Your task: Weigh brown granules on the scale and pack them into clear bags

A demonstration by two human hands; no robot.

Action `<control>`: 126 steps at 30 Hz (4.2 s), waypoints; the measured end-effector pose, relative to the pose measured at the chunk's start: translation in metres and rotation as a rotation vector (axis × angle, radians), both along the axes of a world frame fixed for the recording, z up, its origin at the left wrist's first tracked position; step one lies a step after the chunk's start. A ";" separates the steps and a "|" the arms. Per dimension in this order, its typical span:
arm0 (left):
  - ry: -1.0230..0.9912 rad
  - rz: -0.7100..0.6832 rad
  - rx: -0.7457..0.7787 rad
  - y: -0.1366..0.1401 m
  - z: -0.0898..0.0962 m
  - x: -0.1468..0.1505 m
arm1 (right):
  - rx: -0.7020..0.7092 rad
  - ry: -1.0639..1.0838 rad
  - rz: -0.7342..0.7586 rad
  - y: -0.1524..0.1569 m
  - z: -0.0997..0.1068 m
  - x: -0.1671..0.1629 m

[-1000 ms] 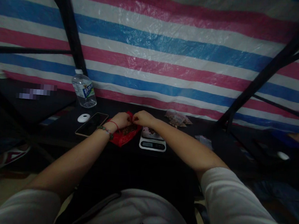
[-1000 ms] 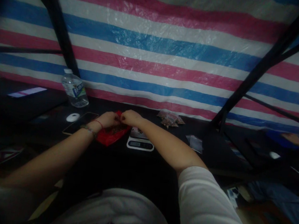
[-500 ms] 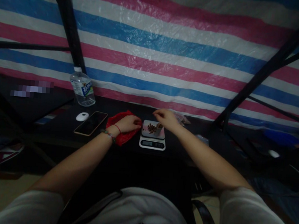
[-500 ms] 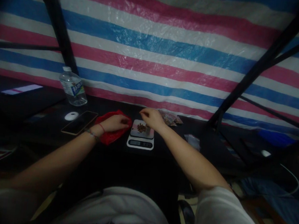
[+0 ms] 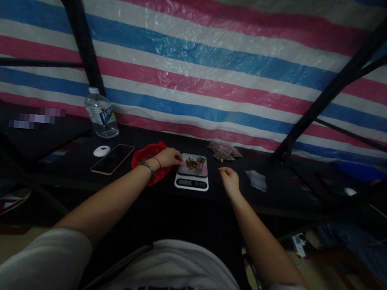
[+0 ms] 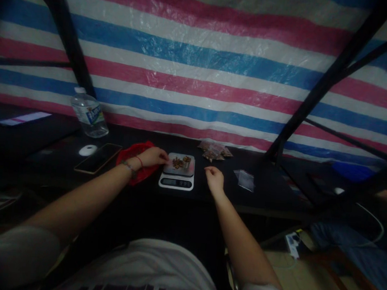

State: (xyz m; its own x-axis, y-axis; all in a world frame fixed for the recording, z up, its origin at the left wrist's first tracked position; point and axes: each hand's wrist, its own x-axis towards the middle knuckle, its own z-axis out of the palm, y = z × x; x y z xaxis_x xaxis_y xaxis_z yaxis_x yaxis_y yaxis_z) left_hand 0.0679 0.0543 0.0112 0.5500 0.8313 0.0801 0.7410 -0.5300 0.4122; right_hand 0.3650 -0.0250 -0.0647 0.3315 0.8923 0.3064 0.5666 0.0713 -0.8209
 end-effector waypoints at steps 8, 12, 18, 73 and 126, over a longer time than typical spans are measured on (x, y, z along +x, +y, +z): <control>0.234 0.152 0.262 0.004 0.016 -0.026 | -0.013 0.028 0.013 0.006 -0.005 0.001; 0.177 -0.081 0.358 0.017 0.007 -0.007 | -0.094 -0.008 0.006 0.014 -0.003 0.003; 0.382 0.074 0.233 0.038 -0.004 -0.003 | -0.193 -0.004 -0.022 0.019 0.004 0.002; -1.198 -0.195 -0.153 -0.091 0.006 0.015 | 0.567 -0.069 0.447 -0.042 0.113 -0.122; -0.160 -0.272 0.435 -0.106 -0.001 -0.015 | -0.031 -0.189 0.653 -0.044 0.068 -0.125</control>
